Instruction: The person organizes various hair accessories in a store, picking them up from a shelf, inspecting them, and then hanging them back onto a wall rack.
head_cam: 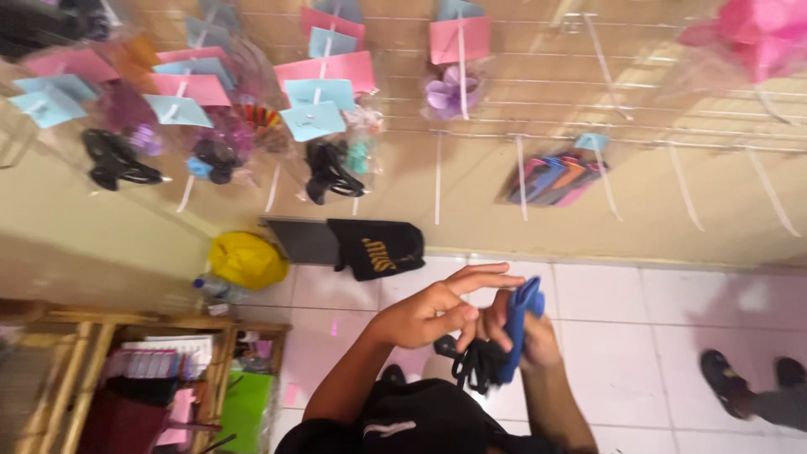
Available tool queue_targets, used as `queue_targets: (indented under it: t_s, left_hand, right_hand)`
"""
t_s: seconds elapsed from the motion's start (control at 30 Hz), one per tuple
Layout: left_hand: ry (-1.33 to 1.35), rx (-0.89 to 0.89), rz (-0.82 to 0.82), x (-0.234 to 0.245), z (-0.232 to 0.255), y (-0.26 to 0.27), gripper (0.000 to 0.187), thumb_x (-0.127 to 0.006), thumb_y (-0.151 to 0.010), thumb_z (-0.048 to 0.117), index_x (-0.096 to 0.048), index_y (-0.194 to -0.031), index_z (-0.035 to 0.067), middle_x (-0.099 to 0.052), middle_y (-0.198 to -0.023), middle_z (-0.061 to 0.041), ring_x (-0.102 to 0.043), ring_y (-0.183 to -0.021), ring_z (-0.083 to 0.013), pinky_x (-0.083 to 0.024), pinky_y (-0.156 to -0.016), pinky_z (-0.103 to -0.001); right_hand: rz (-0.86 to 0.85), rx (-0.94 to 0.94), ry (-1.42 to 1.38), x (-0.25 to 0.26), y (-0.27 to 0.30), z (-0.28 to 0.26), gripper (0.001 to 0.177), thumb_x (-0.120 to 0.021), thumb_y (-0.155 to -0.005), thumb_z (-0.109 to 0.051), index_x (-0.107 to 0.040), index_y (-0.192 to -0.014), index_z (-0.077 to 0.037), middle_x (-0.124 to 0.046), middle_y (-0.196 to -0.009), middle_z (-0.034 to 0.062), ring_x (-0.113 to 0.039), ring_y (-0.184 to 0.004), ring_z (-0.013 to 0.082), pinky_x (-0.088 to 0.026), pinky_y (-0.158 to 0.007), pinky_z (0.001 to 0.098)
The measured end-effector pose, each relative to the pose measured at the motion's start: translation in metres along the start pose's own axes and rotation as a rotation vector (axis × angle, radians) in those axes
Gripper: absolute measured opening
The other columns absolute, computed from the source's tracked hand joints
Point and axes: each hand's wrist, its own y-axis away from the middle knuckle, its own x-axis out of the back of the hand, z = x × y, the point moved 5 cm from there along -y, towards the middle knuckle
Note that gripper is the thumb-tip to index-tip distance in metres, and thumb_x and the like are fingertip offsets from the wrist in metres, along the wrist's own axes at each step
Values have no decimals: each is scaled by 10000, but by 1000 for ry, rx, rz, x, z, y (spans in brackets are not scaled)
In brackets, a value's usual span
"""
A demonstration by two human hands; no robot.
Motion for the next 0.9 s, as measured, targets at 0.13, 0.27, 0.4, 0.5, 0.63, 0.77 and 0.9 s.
queue_targets:
  t_s: [0.13,0.27,0.4,0.5,0.63,0.77,0.9]
  left_hand:
    - [-138,0,121,34,-6,6,597,-422,-1089,397,-680,-762,-31,-463,-1620,-169,-712,-848,-172,-564,-849,-401]
    - [-246,-144,179,69,21,-24,578,-421,-1158,379,-605,-766,-5,-544,-1478,-193,-653,-1085,-210,-502,-1085,-396]
    - [-337,-381,245,92,52,-47,500,-383,-1194,379,-547,-884,23,-556,-1245,-170,-534,-1207,-207,-419,-1136,-328]
    - [-24,-354,282,109,42,-68,352,-417,-1179,342,-486,-969,68,-556,-985,-84,-514,-857,-129,-459,-877,-285]
    - [-38,-388,487,136,26,-94,330,-398,-1181,343,-492,-1018,72,-479,-853,-20,-436,-765,-109,-384,-709,-247]
    - [167,-485,571,167,12,-115,298,-421,-1172,310,-496,-997,81,-433,-799,4,-370,-649,-84,-288,-575,-235]
    - [20,-576,667,193,0,-140,299,-434,-1166,289,-524,-992,62,-421,-800,20,-352,-637,-71,-286,-569,-238]
  right_hand:
    - [-211,94,-48,-6,-67,-25,400,-540,-1089,-429,-522,-894,-80,-517,-671,40,-569,-787,270,-476,-796,464]
    - [-288,162,58,-8,-126,-63,382,-535,-1105,-420,-508,-899,-99,-490,-724,29,-580,-749,251,-470,-883,467]
    - [-299,133,22,-9,-159,-92,353,-558,-1085,-402,-503,-902,-105,-477,-797,49,-558,-699,215,-496,-952,500]
    - [-335,283,206,-18,-190,-110,415,-568,-1068,-467,-502,-881,-102,-458,-827,76,-501,-714,167,-451,-740,300]
    - [-294,313,346,-25,-219,-131,438,-554,-1092,-478,-475,-893,-95,-480,-917,79,-487,-779,171,-458,-839,373]
    - [-207,374,541,-17,-232,-134,491,-515,-1046,-533,-479,-872,-75,-526,-1068,98,-485,-982,168,-396,-921,309]
    - [-41,239,422,27,-247,-133,451,-523,-1031,-507,-502,-880,-82,-547,-1117,86,-421,-725,119,-329,-673,274]
